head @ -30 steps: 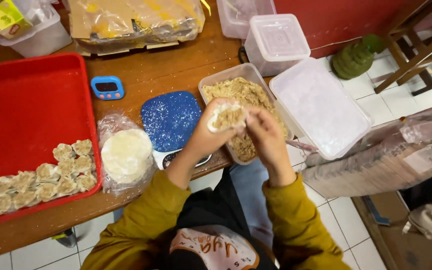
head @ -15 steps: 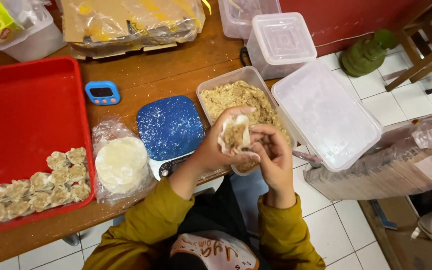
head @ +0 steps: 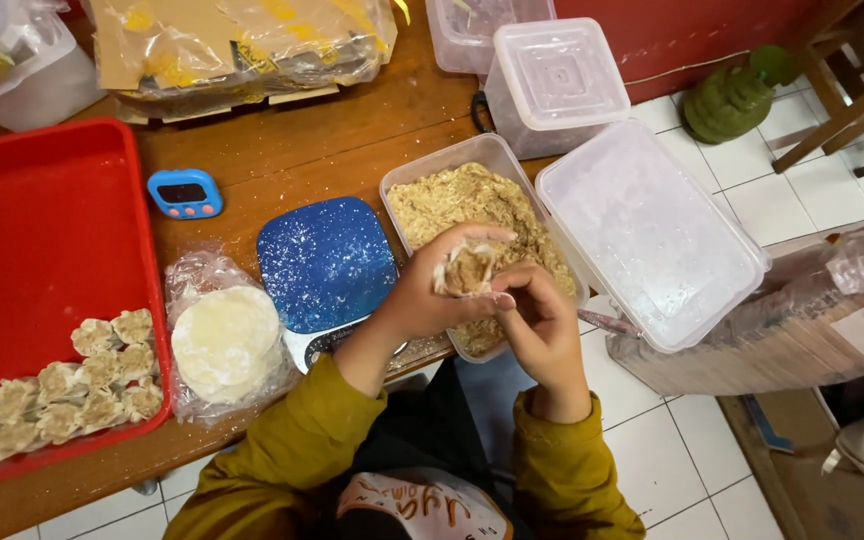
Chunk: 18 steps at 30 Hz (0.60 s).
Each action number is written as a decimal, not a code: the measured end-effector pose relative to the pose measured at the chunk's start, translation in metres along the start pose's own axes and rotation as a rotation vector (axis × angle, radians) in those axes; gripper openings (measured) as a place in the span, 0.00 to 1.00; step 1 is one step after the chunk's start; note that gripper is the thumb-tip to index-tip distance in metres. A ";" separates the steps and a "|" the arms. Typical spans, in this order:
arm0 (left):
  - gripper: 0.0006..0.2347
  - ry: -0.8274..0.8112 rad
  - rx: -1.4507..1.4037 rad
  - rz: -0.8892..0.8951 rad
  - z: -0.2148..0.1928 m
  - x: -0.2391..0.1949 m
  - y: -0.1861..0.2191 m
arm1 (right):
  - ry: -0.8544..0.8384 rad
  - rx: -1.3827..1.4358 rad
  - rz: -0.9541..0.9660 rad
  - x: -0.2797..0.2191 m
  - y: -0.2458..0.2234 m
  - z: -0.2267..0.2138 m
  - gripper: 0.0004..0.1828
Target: The person repeatedly scoops filling from a container with a fork, places it onto round wrappers, weighs each filled wrapper on a digital scale, folds and seals the dumplings, and places them into a red tray. The process is repeated multiple times throughout the clip.
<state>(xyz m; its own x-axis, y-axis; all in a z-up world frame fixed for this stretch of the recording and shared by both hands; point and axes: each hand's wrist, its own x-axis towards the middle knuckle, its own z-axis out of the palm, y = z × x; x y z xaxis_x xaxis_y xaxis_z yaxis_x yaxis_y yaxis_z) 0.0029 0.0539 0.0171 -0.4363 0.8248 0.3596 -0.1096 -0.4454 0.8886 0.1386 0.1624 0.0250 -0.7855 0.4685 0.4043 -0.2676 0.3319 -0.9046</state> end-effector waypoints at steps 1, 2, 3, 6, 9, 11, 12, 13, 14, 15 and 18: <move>0.34 0.001 0.001 -0.001 -0.001 0.000 -0.004 | 0.000 0.002 0.001 -0.001 -0.001 0.001 0.10; 0.35 -0.003 -0.115 -0.006 -0.003 0.000 -0.007 | 0.014 0.056 0.031 -0.001 -0.003 0.001 0.11; 0.38 -0.007 -0.232 -0.010 -0.004 0.000 -0.011 | 0.028 0.111 0.061 -0.002 -0.004 0.002 0.15; 0.32 -0.097 -0.129 -0.009 -0.004 0.003 0.007 | -0.016 -0.013 -0.022 -0.001 0.003 0.000 0.14; 0.31 -0.062 -0.140 0.024 -0.004 0.002 0.006 | -0.027 -0.050 -0.042 0.000 -0.003 0.000 0.08; 0.33 -0.044 -0.118 0.024 -0.005 0.002 -0.004 | -0.007 0.035 0.015 -0.003 -0.004 -0.002 0.09; 0.34 -0.020 -0.095 0.024 -0.005 0.001 -0.009 | 0.007 0.121 0.074 -0.004 -0.004 -0.003 0.13; 0.34 -0.018 -0.096 0.023 -0.003 0.001 0.001 | 0.006 0.121 0.076 -0.003 -0.007 -0.002 0.13; 0.34 -0.073 -0.055 -0.016 -0.001 0.003 0.010 | -0.012 0.075 0.039 -0.002 -0.010 0.000 0.11; 0.33 -0.127 -0.013 -0.055 0.001 0.004 0.019 | -0.030 0.028 0.002 0.000 -0.012 0.002 0.09; 0.33 -0.091 0.052 -0.048 0.002 0.003 0.013 | -0.057 -0.075 -0.081 0.000 -0.002 -0.008 0.09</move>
<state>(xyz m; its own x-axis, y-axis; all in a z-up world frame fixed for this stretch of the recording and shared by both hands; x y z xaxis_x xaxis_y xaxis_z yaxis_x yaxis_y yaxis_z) 0.0022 0.0513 0.0304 -0.3488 0.8741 0.3381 -0.0808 -0.3875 0.9183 0.1438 0.1682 0.0279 -0.7942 0.3906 0.4655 -0.2909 0.4280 -0.8557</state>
